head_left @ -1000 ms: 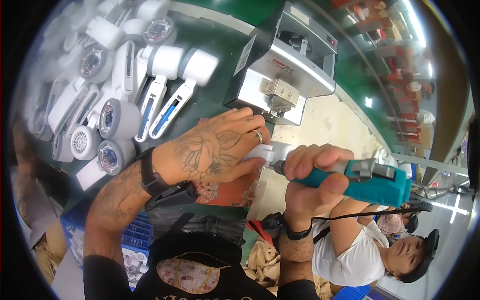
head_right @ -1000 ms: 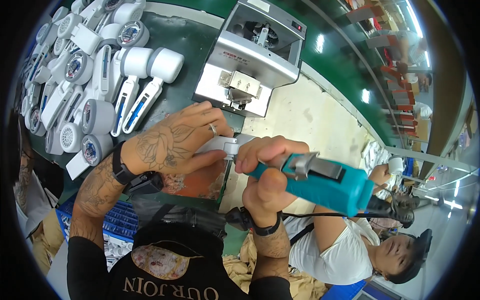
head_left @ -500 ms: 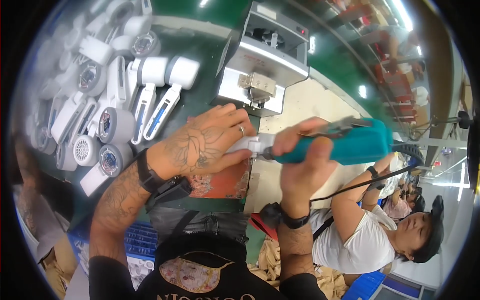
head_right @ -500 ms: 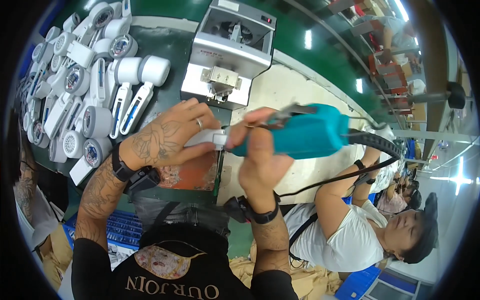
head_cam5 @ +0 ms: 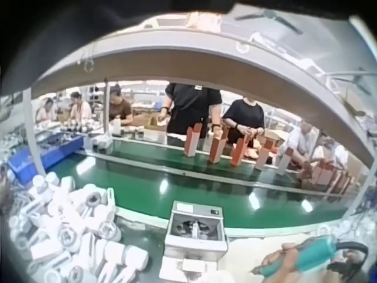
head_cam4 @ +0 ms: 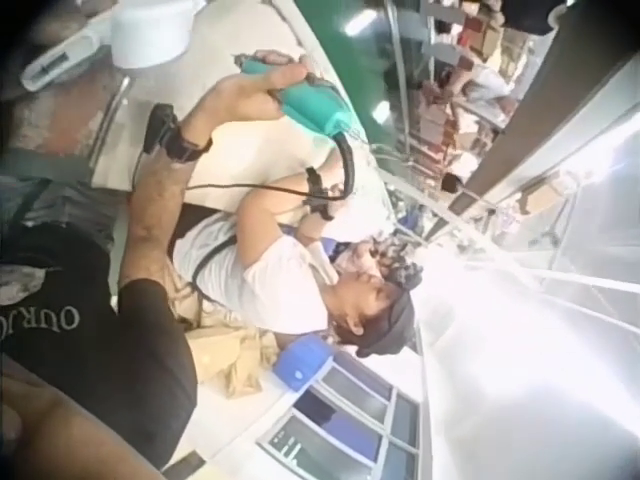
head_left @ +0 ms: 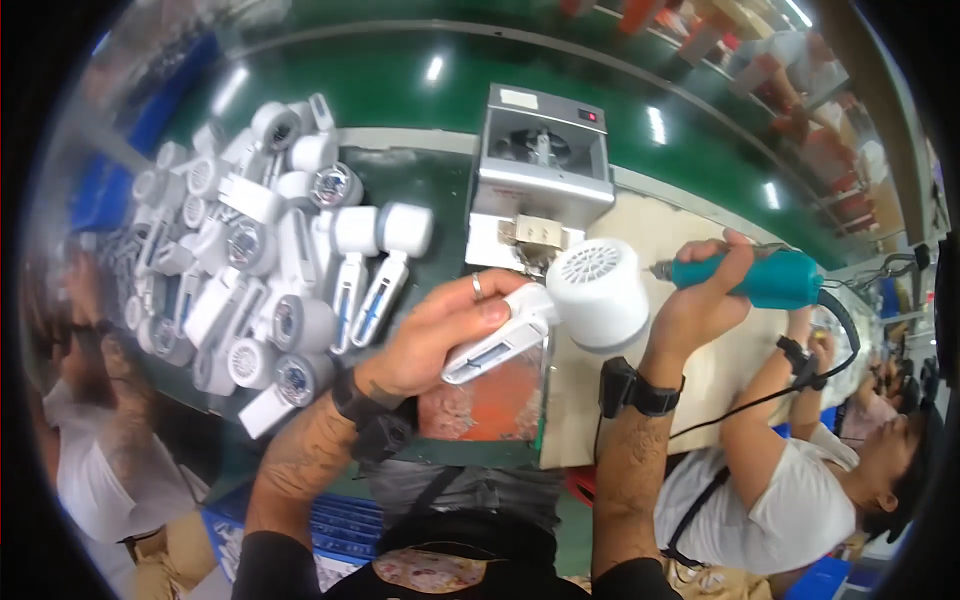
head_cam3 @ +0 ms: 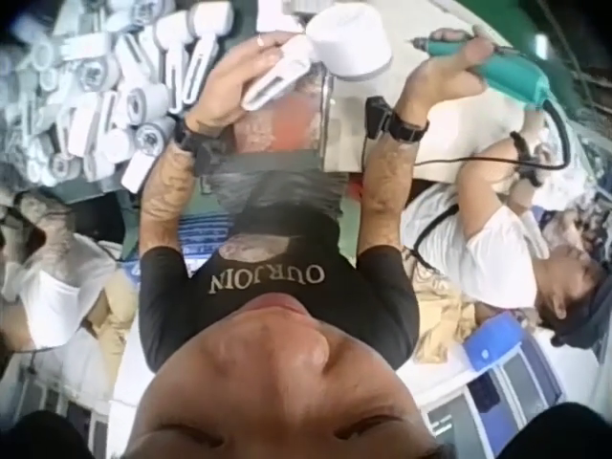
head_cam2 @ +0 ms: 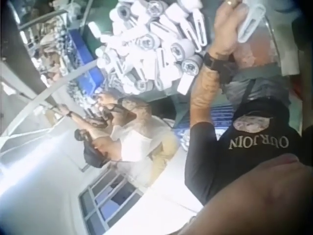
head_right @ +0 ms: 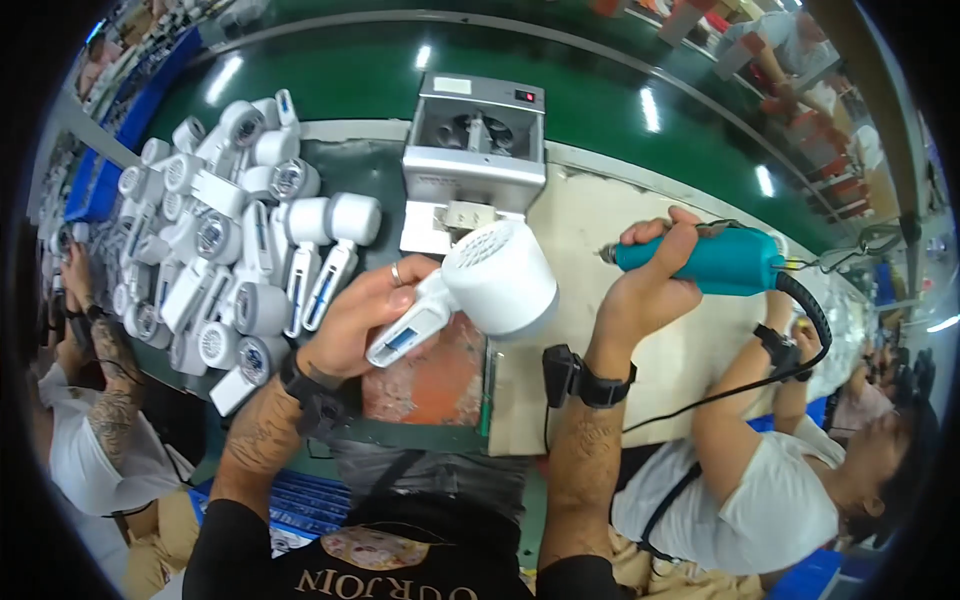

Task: The person picks up a fan, aligns it on the work surface, and uses a power screwdriver to drive a screw into the hinge. They then set the fan aside on a pile and repeat the process with several more fans.

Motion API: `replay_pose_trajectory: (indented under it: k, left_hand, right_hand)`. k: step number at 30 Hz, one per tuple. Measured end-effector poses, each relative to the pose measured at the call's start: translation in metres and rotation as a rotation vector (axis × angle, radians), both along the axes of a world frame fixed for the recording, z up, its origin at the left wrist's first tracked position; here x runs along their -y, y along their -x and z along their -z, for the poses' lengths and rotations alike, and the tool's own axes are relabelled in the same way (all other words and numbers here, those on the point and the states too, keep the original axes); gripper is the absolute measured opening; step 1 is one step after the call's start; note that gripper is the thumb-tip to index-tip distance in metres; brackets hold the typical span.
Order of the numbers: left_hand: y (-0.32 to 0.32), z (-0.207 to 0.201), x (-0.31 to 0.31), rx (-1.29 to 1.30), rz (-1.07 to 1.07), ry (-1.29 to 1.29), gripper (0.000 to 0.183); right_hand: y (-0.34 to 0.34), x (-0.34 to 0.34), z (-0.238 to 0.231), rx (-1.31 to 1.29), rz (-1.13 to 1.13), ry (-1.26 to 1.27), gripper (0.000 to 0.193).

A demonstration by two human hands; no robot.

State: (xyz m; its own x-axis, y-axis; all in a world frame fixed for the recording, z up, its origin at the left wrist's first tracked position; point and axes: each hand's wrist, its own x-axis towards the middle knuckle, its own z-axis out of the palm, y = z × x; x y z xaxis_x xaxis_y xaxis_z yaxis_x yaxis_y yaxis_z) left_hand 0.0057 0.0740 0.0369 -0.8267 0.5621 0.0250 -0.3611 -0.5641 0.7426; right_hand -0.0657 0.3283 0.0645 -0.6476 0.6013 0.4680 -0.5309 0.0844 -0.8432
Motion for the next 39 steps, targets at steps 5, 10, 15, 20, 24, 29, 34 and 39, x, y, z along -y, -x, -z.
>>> replay_pose_trajectory:
  k: [5,10,15,20,24,29,34,39]
  left_hand:
    - [0.0,0.006,0.006,0.03,0.003,-0.159,0.041]
    - [0.003,0.01,0.002,0.085,-0.053,-0.228,0.046]
    - [0.005,0.011,0.0,0.1,-0.06,-0.265,0.047]
    - [0.004,0.01,-0.001,0.095,-0.102,-0.225,0.042]
    - [0.004,0.012,0.0,0.081,-0.115,-0.129,0.04]
    - [-0.001,0.001,-0.005,0.108,-0.122,-0.104,0.044]
    - [0.001,0.0,-0.005,0.148,-0.154,0.017,0.054]
    - [0.008,0.0,-0.008,0.212,-0.074,-0.029,0.063]
  right_hand:
    - [-0.013,0.014,0.023,-0.038,-0.103,-0.134,0.042]
    - [-0.016,0.019,0.024,-0.026,-0.209,-0.148,0.048]
    - [-0.016,0.024,0.026,-0.014,-0.227,-0.047,0.046]
    - [-0.019,0.028,0.028,-0.006,-0.252,-0.11,0.052]
    - [-0.021,0.03,0.029,0.002,-0.263,-0.127,0.053]
    - [-0.023,0.03,0.03,0.0,-0.281,-0.118,0.054]
    - [-0.021,0.029,0.031,-0.016,-0.291,-0.135,0.053]
    - [-0.018,0.025,0.028,-0.003,-0.294,-0.136,0.051]
